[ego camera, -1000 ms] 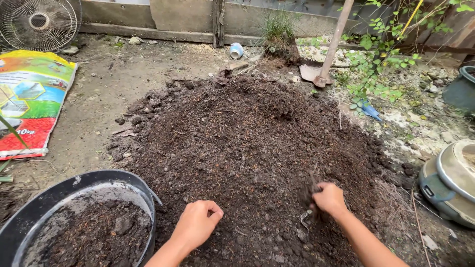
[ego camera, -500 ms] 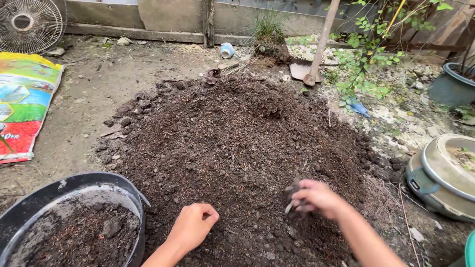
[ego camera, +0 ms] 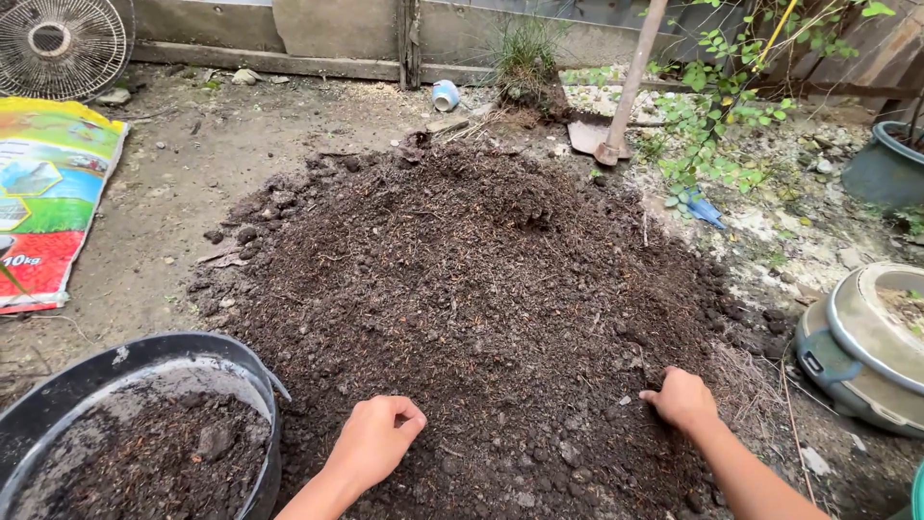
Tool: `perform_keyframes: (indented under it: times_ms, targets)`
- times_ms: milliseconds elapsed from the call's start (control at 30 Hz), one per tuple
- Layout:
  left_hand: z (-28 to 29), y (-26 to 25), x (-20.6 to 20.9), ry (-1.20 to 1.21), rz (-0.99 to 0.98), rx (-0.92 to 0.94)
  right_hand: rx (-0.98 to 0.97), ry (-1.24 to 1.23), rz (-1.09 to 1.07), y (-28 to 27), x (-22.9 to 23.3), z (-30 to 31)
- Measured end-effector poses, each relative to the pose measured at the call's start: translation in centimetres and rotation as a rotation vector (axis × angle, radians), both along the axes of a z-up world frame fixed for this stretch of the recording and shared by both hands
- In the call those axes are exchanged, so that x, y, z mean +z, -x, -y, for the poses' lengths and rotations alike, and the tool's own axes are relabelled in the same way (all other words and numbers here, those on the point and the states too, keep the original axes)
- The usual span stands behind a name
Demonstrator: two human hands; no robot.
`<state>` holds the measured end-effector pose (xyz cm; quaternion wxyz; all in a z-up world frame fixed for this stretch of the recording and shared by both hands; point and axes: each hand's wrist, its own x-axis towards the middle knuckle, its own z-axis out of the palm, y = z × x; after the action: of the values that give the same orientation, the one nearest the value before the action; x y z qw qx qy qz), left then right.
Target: The recorder is mixing a large pile of dark soil on the ground using their hands and placing some into a bucket.
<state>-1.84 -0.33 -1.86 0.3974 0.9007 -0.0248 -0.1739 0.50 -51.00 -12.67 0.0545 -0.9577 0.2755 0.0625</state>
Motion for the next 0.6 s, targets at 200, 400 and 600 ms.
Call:
perform_keyframes:
  times_ms: [200, 400, 600]
  targets:
    - [0.1, -0.3, -0.4, 0.003, 0.018, -0.010, -0.016, 0.084, -0.137, -0.3, -0.8, 0.3]
    - [-0.2, 0.0, 0.4, 0.015, 0.027, -0.011, 0.196, -0.030, -0.122, -5.7, 2.2, 1.1]
    - [-1.2, 0.4, -0.6, 0.041, 0.117, 0.016, 0.032, -0.888, -0.016, -6.3, 9.3, -6.0]
